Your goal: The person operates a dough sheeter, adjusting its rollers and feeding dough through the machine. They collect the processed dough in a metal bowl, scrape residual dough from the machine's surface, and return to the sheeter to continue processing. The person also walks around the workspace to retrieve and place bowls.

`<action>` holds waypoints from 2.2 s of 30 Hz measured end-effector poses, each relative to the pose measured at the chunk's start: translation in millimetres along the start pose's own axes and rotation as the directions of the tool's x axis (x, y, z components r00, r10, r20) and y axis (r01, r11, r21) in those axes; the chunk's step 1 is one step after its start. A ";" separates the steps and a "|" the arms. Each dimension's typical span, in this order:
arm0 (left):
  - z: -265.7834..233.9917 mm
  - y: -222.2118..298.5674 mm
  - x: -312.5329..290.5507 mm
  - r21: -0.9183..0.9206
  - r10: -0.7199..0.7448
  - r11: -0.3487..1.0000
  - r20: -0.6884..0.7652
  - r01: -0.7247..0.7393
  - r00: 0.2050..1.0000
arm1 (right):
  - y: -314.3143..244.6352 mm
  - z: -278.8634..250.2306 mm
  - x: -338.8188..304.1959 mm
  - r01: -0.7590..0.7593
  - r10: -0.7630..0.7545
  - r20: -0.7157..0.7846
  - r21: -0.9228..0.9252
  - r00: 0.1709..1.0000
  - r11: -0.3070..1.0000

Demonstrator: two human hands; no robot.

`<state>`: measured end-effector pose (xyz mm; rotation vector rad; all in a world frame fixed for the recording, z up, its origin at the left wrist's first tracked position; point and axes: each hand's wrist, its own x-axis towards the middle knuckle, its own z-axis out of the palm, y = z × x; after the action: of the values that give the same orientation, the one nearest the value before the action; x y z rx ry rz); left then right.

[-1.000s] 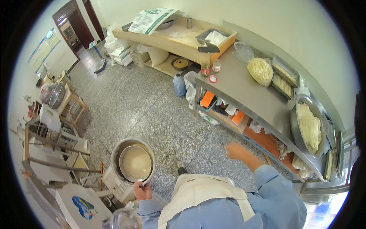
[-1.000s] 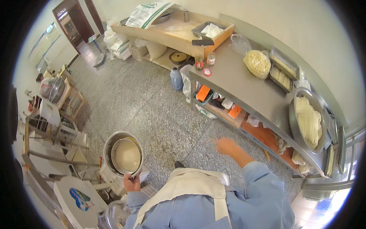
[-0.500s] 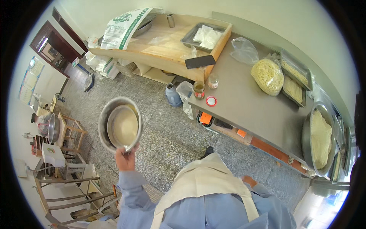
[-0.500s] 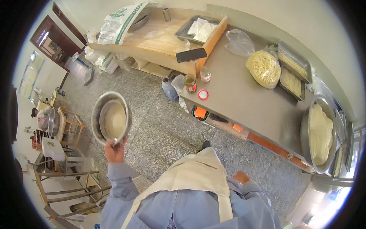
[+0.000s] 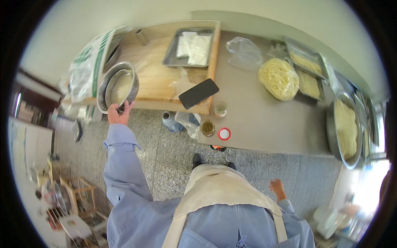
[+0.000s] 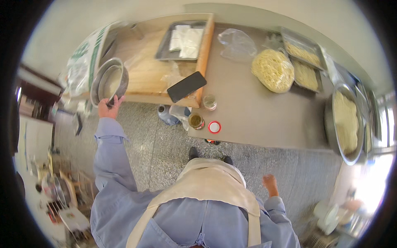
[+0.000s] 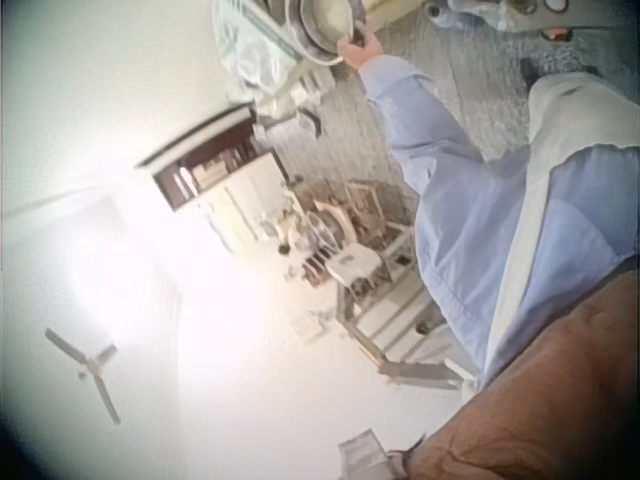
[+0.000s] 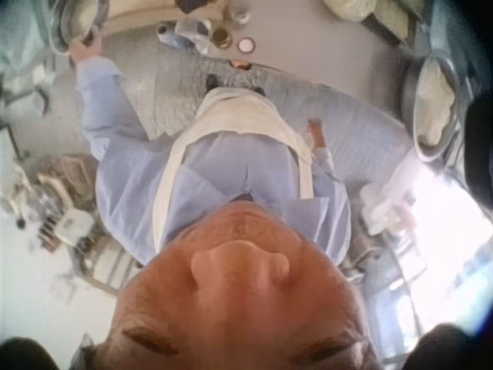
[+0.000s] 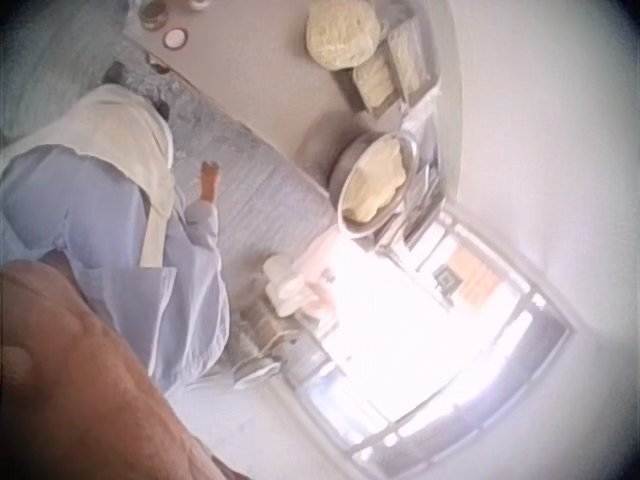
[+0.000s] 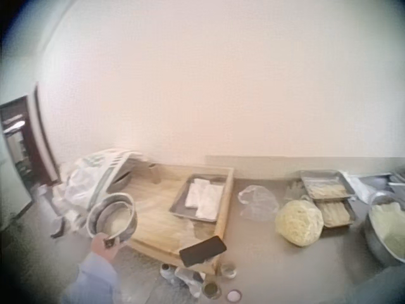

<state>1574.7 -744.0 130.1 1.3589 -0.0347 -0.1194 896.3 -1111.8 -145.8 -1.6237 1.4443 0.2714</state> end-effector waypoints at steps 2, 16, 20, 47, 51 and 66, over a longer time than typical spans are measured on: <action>-2.0 -29.6 67.2 0.067 -0.022 0.998 0.062 0.018 0.998 | 9.9 26.2 -32.4 -0.103 0.106 -0.035 0.076 0.994 0.992; 4.0 -169.9 266.3 -0.327 -0.682 0.683 0.032 0.653 0.730 | 28.0 178.9 -211.6 0.281 -0.106 0.274 -0.743 0.956 0.607; 14.7 -166.7 247.6 0.024 -0.549 0.829 -0.151 0.559 0.822 | 34.3 185.0 -216.7 -0.261 0.259 0.031 0.102 0.965 0.960; 572.4 -141.2 -613.2 -0.044 0.051 0.997 0.991 -0.057 0.128 | 314.7 -153.0 -172.4 0.050 0.413 -0.448 0.723 0.793 0.689; 645.3 -183.6 -704.6 -0.055 0.058 0.998 0.986 0.026 -0.154 | 372.6 -198.8 -178.1 -0.108 0.578 -0.456 0.715 0.677 0.690; 838.9 -257.3 -1034.5 -0.154 -0.049 0.952 0.776 -0.265 -0.628 | 480.9 -77.4 -203.8 -0.522 0.638 0.029 0.604 0.770 0.602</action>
<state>451.2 -1503.6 101.7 0.7617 -2.1212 -1.3062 387.1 -980.2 -191.9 -0.6397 1.9534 0.0143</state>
